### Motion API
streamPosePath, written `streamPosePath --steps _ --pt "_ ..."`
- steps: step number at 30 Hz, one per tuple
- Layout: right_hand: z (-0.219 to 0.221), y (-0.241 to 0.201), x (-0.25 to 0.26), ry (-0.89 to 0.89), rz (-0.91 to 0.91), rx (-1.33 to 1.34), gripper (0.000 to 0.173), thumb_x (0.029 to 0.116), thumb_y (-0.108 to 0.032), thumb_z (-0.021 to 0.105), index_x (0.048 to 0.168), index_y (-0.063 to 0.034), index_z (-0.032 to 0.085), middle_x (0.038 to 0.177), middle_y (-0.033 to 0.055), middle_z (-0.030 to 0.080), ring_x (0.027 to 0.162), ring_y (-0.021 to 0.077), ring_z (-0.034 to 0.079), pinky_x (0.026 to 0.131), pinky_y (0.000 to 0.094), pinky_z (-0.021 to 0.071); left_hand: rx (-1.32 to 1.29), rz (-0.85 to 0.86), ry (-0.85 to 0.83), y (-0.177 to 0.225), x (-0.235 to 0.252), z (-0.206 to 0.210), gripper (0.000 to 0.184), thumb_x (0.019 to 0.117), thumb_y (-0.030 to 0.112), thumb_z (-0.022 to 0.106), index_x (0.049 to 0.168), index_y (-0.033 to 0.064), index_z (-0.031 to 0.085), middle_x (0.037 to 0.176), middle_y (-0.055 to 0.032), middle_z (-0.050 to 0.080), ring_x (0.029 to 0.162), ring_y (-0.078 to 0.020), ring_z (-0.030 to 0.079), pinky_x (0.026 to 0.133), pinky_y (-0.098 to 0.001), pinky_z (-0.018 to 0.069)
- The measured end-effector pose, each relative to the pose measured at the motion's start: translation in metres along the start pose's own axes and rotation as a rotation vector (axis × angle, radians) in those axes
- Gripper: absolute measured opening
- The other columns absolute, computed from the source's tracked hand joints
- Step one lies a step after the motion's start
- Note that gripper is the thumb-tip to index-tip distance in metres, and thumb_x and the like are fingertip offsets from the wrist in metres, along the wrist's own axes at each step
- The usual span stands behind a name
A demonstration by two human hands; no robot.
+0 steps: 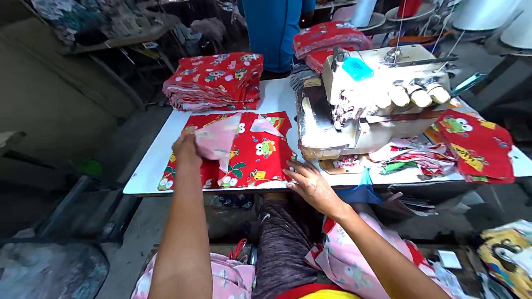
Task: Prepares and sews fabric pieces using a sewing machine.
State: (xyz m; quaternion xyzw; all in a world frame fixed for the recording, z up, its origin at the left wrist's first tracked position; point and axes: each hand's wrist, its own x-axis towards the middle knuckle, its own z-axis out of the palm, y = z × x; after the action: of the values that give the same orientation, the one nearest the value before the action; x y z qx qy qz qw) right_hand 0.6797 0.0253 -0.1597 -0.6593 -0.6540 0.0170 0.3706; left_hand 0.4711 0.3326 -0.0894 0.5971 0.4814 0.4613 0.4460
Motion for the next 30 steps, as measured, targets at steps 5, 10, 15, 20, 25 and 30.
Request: streamPosePath --steps 5,10,15,20,25,30 --pt "-0.025 -0.016 -0.025 0.131 0.094 0.353 0.031 0.1063 -0.022 0.055 0.123 -0.0032 0.073 0.129 0.0114 0.068 0.117 0.0169 0.065 0.102 0.0307 0.0529 0.150 0.315 0.022 0.058 0.007 -0.050 0.054 0.1031 0.019 0.056 0.152 0.0002 0.042 0.151 -0.0150 0.049 0.131 -0.0140 0.053 0.108 -0.0318 0.0461" --pt "-0.035 -0.048 -0.042 0.002 0.398 1.052 0.045 0.1033 -0.019 0.059 0.141 0.0035 0.055 0.131 0.0140 0.066 0.115 0.0197 0.068 0.101 0.0360 0.0564 0.557 0.742 -0.365 0.112 -0.096 -0.020 0.059 0.1030 0.025 0.057 0.156 0.0064 0.042 0.156 -0.0226 0.044 0.141 -0.0312 0.048 0.115 -0.0466 0.0388" --pt "-0.027 -0.060 -0.056 0.005 0.687 1.520 0.039 0.0999 -0.025 0.064 0.133 -0.0055 0.056 0.113 0.0067 0.070 0.099 0.0149 0.069 0.092 0.0342 0.0572 0.667 0.896 -1.075 0.046 -0.261 0.008 0.040 0.0971 0.021 0.068 0.136 0.0113 0.066 0.135 -0.0099 0.067 0.095 -0.0276 0.075 0.074 -0.0477 0.0618" --pt "-0.044 -0.054 -0.071 0.078 0.680 1.017 0.018 0.1044 -0.012 0.056 0.118 -0.0021 0.064 0.095 0.0041 0.070 0.085 0.0074 0.066 0.080 0.0270 0.0568 0.228 0.580 -1.193 0.035 -0.297 0.001 0.030 0.1047 0.033 0.058 0.121 0.0116 0.073 0.113 -0.0009 0.075 0.095 -0.0066 0.071 0.084 -0.0242 0.0581" --pt "-0.072 -0.064 -0.052 0.087 0.205 0.633 0.015 0.1018 -0.009 0.061 0.107 0.0025 0.068 0.090 0.0030 0.069 0.079 -0.0010 0.064 0.073 0.0149 0.0539 -0.100 0.384 -0.735 0.056 -0.263 0.034 0.061 0.0968 0.060 0.058 0.138 0.0145 0.054 0.134 0.0065 0.062 0.123 -0.0076 0.060 0.102 -0.0289 0.0515" --pt "-0.107 -0.075 -0.029 0.145 0.008 0.393 0.020 0.1006 -0.013 0.064 0.110 0.0032 0.070 0.097 0.0073 0.071 0.086 0.0037 0.067 0.078 0.0183 0.0562 -0.235 0.264 -1.005 0.048 -0.247 0.057 0.032 0.0916 0.033 0.076 0.114 0.0108 0.068 0.098 0.0062 0.071 0.087 -0.0021 0.067 0.077 -0.0192 0.0569"
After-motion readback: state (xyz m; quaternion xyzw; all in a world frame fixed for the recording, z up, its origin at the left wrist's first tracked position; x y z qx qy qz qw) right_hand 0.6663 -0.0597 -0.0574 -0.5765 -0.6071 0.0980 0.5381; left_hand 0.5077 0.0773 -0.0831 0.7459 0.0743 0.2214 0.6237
